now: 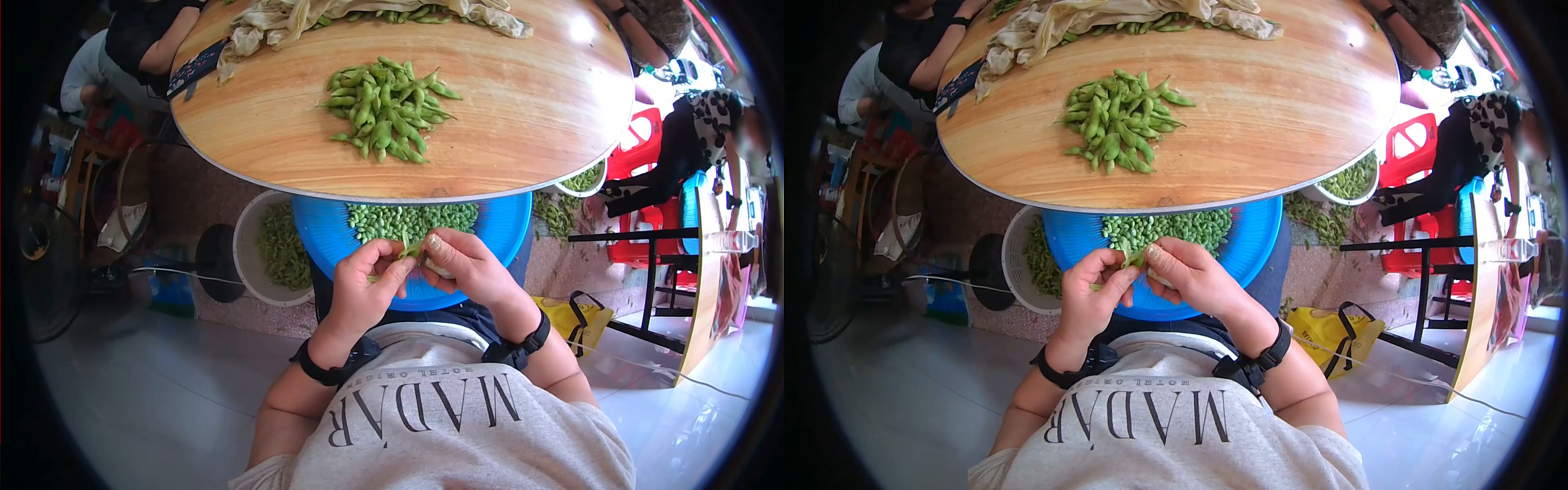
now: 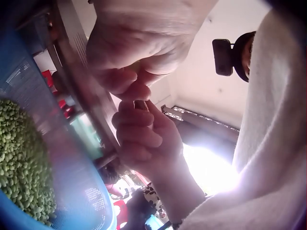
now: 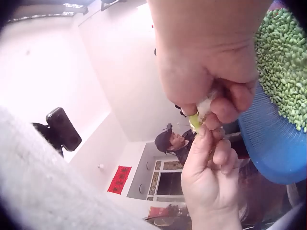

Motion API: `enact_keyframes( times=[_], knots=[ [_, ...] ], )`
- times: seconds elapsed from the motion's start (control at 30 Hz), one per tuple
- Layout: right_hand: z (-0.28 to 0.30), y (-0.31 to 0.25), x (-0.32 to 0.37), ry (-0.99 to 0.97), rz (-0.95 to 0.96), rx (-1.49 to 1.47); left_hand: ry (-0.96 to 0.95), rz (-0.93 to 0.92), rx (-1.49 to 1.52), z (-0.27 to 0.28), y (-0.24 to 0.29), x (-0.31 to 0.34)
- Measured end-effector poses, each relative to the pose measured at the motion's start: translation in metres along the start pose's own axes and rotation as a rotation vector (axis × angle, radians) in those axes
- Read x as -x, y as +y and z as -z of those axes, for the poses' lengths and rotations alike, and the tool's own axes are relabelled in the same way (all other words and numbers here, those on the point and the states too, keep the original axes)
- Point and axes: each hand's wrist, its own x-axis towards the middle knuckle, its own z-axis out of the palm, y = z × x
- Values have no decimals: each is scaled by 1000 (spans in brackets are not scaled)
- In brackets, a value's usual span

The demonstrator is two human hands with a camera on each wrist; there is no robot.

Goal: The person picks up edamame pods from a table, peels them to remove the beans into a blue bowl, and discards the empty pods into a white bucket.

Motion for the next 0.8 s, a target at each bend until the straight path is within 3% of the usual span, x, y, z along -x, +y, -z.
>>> enact_keyframes(
  times=[0.2,0.4,0.8],
  knots=[
    [1,1,-1,-5,-8,24,35,-90,-207,-2,-4,2],
    [-4,-2,1,36,25,77,65,-508,-498,-2,-8,-3],
    [-8,3,3,114,105,31,139,-418,-443,-10,-8,-1]
  ],
)
